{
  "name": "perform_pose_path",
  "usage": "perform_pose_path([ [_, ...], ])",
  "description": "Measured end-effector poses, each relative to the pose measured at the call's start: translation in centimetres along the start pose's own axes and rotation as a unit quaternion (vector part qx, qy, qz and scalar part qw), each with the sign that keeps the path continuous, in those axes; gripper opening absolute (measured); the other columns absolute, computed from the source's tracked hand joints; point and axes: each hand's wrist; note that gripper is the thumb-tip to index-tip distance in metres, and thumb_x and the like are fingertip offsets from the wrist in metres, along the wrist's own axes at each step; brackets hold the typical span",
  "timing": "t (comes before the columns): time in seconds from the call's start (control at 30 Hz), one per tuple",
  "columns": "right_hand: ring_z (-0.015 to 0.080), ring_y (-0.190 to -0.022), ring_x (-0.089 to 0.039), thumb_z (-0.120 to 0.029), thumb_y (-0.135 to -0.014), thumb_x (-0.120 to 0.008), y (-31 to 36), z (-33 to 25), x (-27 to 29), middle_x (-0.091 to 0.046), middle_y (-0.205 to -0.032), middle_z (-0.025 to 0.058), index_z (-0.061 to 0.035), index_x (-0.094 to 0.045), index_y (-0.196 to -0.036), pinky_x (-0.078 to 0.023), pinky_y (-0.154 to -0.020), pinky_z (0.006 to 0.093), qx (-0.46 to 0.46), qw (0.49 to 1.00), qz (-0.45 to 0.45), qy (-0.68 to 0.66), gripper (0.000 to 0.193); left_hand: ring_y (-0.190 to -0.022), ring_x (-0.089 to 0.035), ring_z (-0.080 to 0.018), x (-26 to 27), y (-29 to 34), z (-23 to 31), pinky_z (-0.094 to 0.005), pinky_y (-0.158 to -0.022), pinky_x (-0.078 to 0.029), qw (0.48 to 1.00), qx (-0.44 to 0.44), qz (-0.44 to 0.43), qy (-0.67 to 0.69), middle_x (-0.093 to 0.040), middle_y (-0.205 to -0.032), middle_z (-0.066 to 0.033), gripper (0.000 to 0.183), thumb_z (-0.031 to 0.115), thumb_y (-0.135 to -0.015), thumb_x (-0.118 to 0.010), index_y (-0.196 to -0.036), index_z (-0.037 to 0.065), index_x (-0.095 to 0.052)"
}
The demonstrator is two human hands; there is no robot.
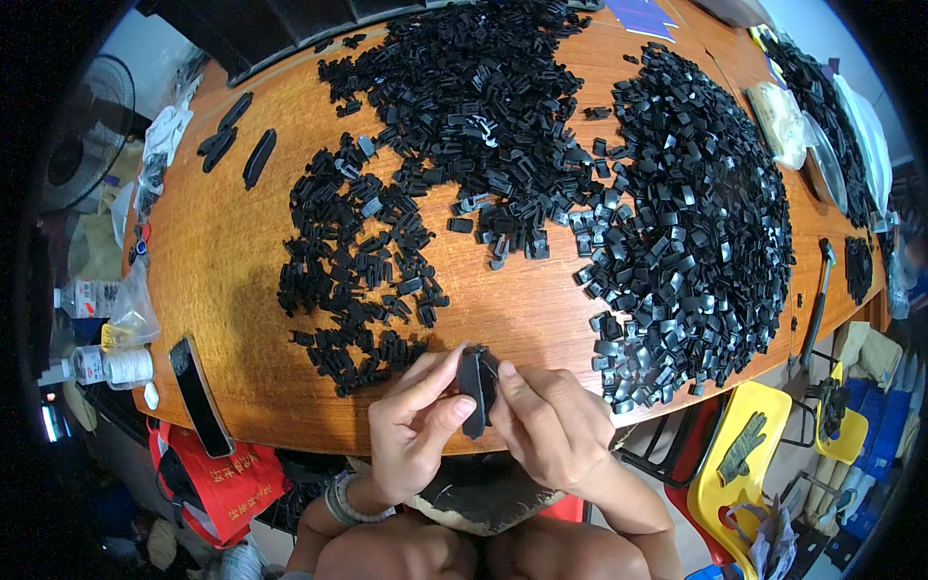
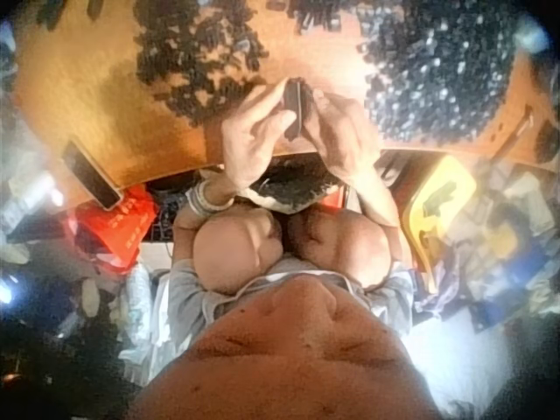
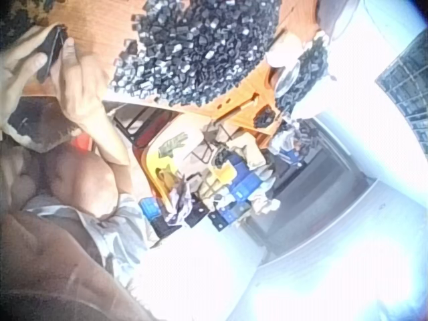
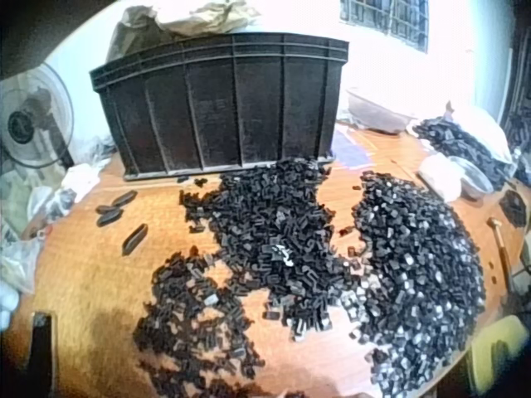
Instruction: The person assembles plastic components by fitting and snapping plastic pieces together by hand, tapping them with a small mallet, and arranging the assembled parts in a row on the table.
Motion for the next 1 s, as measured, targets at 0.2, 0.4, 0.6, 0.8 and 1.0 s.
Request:
perform_pose_path([
  [0.2, 0.02, -0.059, -0.061, 0.002, -0.068, -0.074, -0.3, 0.5, 0.0, -0.062, -0.08, 0.0125, 0.0072, -0.062, -0.098, -0.048, -0.049, 0.0275, 0.029, 0.999, -0.018, 0.029, 0.032, -0.102, -0.054, -0.013, -0.1, 0.0, -0.3, -0.022, -0.086, -0.044, 1.0, 0.013, 0.014, 0.004, -0.053, -0.116, -0.0114, 0.041, -0.001, -0.091, -0.057, -0.13, -0.009, -0.047],
  [0.4, 0.0229, -0.061, -0.062, 0.003, -0.068, -0.073, -0.1, 0.6, -0.3, -0.063, -0.083, 0.015, 0.0087, -0.063, -0.099, -0.05, -0.05, 0.0286, 0.044, 0.998, -0.008, -0.039, 0.033, -0.107, -0.054, -0.0143, 0.3, 0.0, -0.9, -0.0243, -0.09, -0.045, 0.995, 0.042, -0.001, 0.09, -0.053, -0.12, -0.0117, 0.041, -0.001, -0.091, -0.057, -0.13, -0.009, -0.047],
  [0.6, 0.0232, -0.056, -0.06, 0.009, -0.063, -0.069, -1.0, 0.5, 0.5, -0.062, -0.077, 0.0159, 0.0085, -0.066, -0.092, -0.048, -0.049, 0.0284, 0.023, 0.996, -0.022, -0.085, 0.03, -0.111, -0.053, -0.0152, 0.5, -0.4, -0.4, -0.0253, -0.093, -0.044, 0.989, 0.041, -0.029, 0.137, -0.052, -0.122, -0.0122, 0.042, -0.002, -0.09, -0.057, -0.131, -0.009, -0.046],
  [0.8, 0.0248, -0.076, -0.062, 0.001, -0.065, -0.068, -0.8, 1.2, 1.0, -0.063, -0.096, 0.0143, 0.0033, -0.065, -0.104, -0.05, -0.059, 0.0328, 0.01, 0.989, -0.094, -0.116, 0.039, -0.1, -0.057, -0.0156, 2.0, -0.6, 0.0, -0.0265, -0.087, -0.046, 0.982, 0.121, -0.067, 0.128, -0.056, -0.114, -0.0135, 0.035, 0.002, -0.093, -0.053, -0.125, -0.011, -0.051],
  [1.0, 0.0252, -0.091, -0.056, -0.009, -0.069, -0.062, -0.1, 1.7, 1.7, -0.06, -0.106, 0.0109, -0.004, -0.066, -0.104, -0.043, -0.074, 0.0377, 0.029, 0.982, -0.176, -0.055, 0.036, -0.092, -0.061, -0.0191, 4.9, -1.4, 4.1, -0.0275, -0.079, -0.047, 0.973, 0.048, -0.147, -0.174, -0.062, -0.099, -0.0153, 0.027, 0.005, -0.09, -0.058, -0.112, -0.01, -0.059],
])
Point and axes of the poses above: each hand's wrist, its own y-axis away from the middle knuckle, its own x-axis out of the back of the hand, z = x × y
